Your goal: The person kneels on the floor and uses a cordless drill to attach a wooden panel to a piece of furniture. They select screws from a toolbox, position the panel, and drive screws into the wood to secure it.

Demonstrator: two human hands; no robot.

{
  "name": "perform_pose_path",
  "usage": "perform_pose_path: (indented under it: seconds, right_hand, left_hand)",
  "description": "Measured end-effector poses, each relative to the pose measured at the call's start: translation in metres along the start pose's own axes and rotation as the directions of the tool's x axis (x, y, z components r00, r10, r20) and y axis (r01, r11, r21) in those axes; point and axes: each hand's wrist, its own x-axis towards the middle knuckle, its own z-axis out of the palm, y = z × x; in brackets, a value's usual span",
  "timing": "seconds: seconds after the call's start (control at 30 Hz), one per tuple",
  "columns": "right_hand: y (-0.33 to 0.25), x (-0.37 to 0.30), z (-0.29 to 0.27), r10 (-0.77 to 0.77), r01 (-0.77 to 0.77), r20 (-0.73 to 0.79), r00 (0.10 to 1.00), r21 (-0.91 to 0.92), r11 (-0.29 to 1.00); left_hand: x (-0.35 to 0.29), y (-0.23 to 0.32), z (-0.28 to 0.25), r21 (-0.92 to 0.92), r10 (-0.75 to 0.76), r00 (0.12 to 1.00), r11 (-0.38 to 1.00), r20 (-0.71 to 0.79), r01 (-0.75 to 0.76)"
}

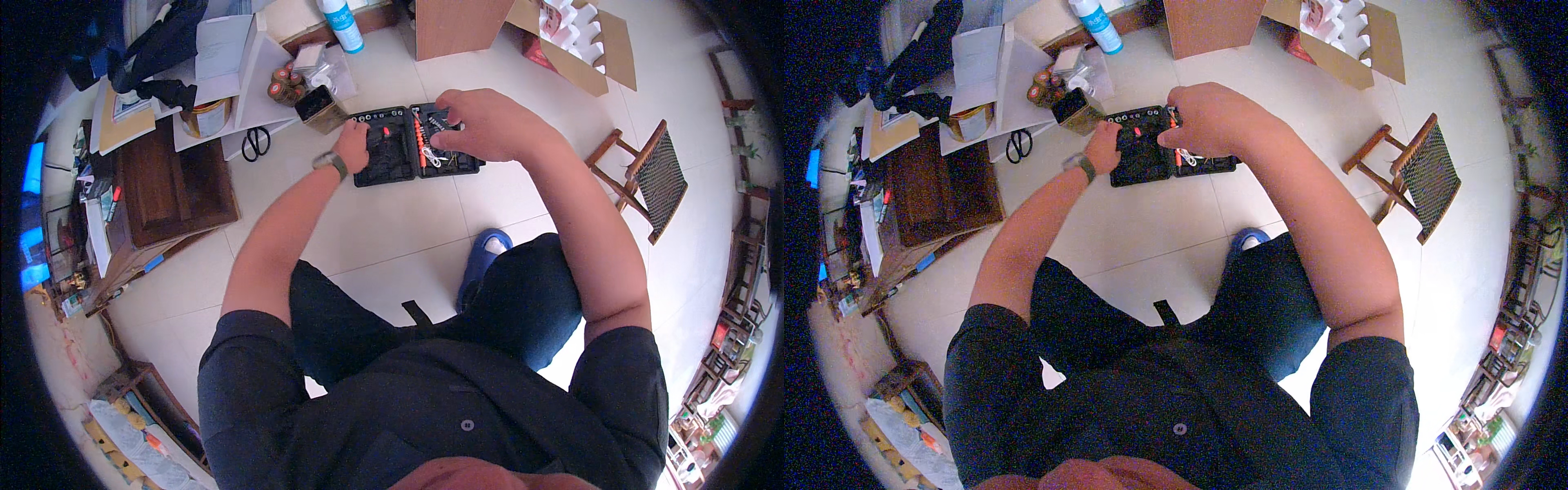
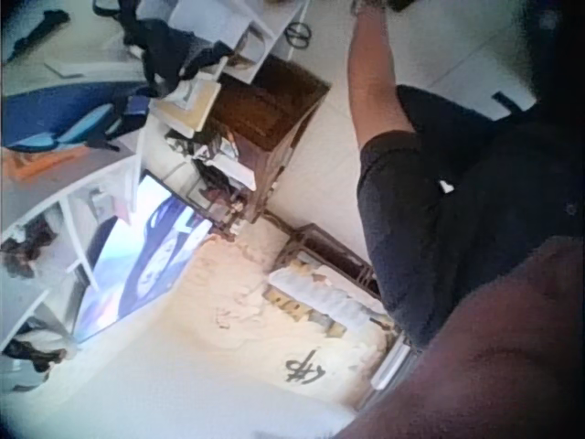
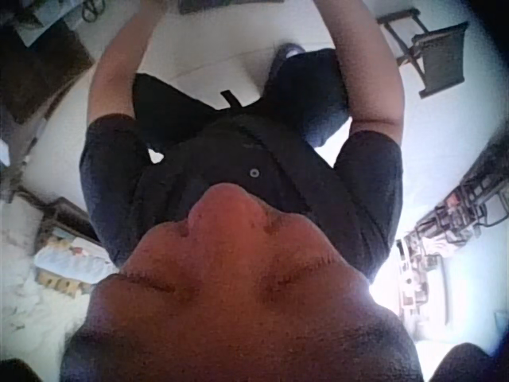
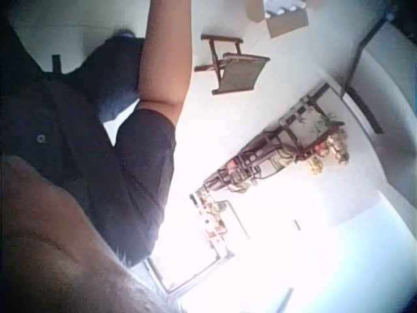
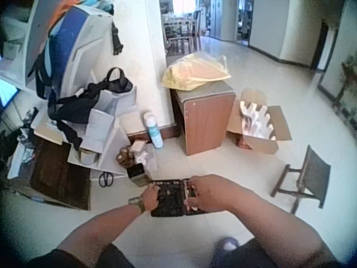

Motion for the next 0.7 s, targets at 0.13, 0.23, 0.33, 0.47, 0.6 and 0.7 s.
perform_pose_path:
  seconds: [0.13,0.23,0.33,0.47,0.6,0.7]
  right_hand:
    - [0.016,-0.007,0.000,0.027,-0.027,0.003,1.000,-0.003,1.000]
    - [0.019,-0.009,-0.001,0.032,-0.031,0.029,0.999,-0.021,0.999]
    - [0.015,-0.008,0.000,0.002,-0.003,0.029,1.000,0.012,1.000]
    - [0.017,-0.011,0.002,0.016,-0.015,0.028,0.999,-0.010,1.000]
    - [0.024,-0.013,0.004,0.007,-0.006,0.019,1.000,-0.046,0.999]
    - [0.010,-0.009,0.004,-0.042,0.042,0.010,0.999,-0.030,0.999]
  left_hand:
    - [-0.022,0.040,0.032,0.073,-0.030,0.997,0.997,0.072,0.025]
    - [-0.034,0.041,0.054,0.156,-0.018,0.988,0.988,0.154,-0.006]
    - [-0.042,0.013,0.077,0.177,-0.037,0.999,0.984,0.029,0.032]
    - [-0.036,0.023,0.067,0.177,-0.087,0.969,0.983,0.231,0.046]
    - [-0.024,0.017,0.077,0.059,-0.063,0.991,0.997,0.117,0.057]
    - [-0.032,-0.061,0.110,-0.073,-0.250,0.960,0.967,-0.128,0.242]
